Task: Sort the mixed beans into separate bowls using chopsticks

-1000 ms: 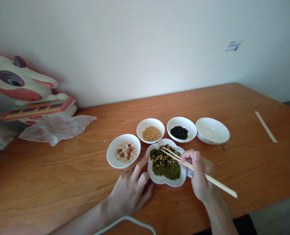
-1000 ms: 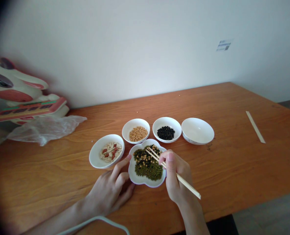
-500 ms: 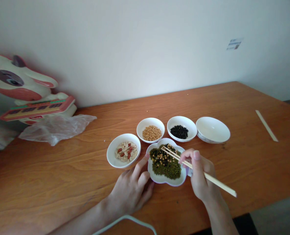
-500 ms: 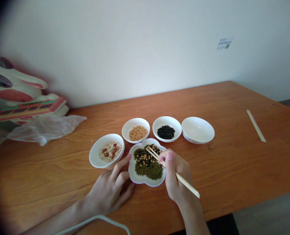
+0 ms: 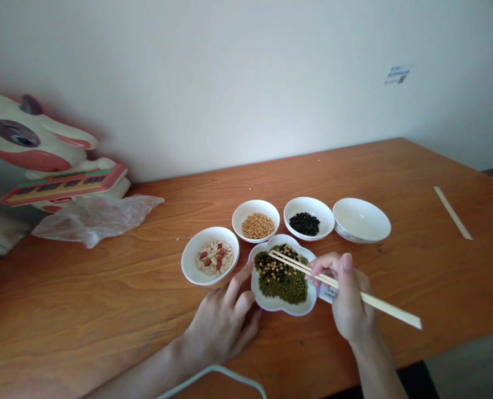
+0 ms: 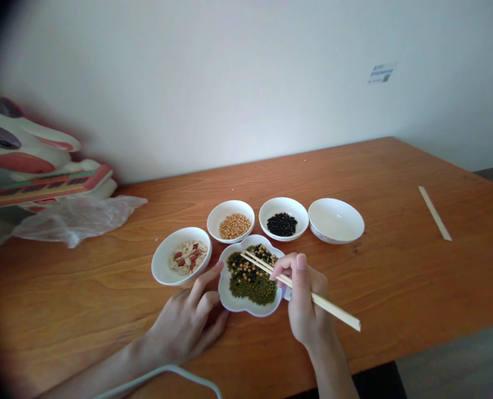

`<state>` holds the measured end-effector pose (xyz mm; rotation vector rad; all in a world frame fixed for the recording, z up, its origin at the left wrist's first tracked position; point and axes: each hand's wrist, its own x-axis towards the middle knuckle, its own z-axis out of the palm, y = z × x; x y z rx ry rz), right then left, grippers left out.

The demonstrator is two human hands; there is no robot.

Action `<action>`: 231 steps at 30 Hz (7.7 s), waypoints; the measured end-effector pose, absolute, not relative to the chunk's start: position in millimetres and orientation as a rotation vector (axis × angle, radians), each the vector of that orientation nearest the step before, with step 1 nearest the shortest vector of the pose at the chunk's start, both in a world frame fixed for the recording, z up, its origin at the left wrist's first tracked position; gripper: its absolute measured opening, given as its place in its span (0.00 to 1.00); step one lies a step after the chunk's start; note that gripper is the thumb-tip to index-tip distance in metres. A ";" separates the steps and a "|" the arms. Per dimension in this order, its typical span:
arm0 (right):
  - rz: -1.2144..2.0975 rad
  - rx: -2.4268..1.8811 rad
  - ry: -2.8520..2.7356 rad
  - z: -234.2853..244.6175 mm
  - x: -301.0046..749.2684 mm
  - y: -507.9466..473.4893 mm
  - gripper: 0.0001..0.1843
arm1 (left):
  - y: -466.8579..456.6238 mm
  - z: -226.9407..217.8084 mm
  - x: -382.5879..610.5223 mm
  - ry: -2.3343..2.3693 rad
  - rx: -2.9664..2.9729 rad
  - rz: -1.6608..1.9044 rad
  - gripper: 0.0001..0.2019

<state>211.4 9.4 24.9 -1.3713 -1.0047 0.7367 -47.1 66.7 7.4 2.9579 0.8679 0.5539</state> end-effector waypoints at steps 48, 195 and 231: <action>0.800 -1.329 -1.186 25.1 206.1 8.2 0.34 | 66.2 2.7 -48.5 0.873 2.943 0.580 0.10; 0.540 -1.463 -1.038 25.2 201.7 13.2 0.39 | 66.6 6.3 -47.7 0.862 2.952 0.584 0.10; 0.564 -1.427 -0.887 24.2 192.6 11.5 0.40 | 66.5 5.8 -48.2 0.867 2.926 0.602 0.09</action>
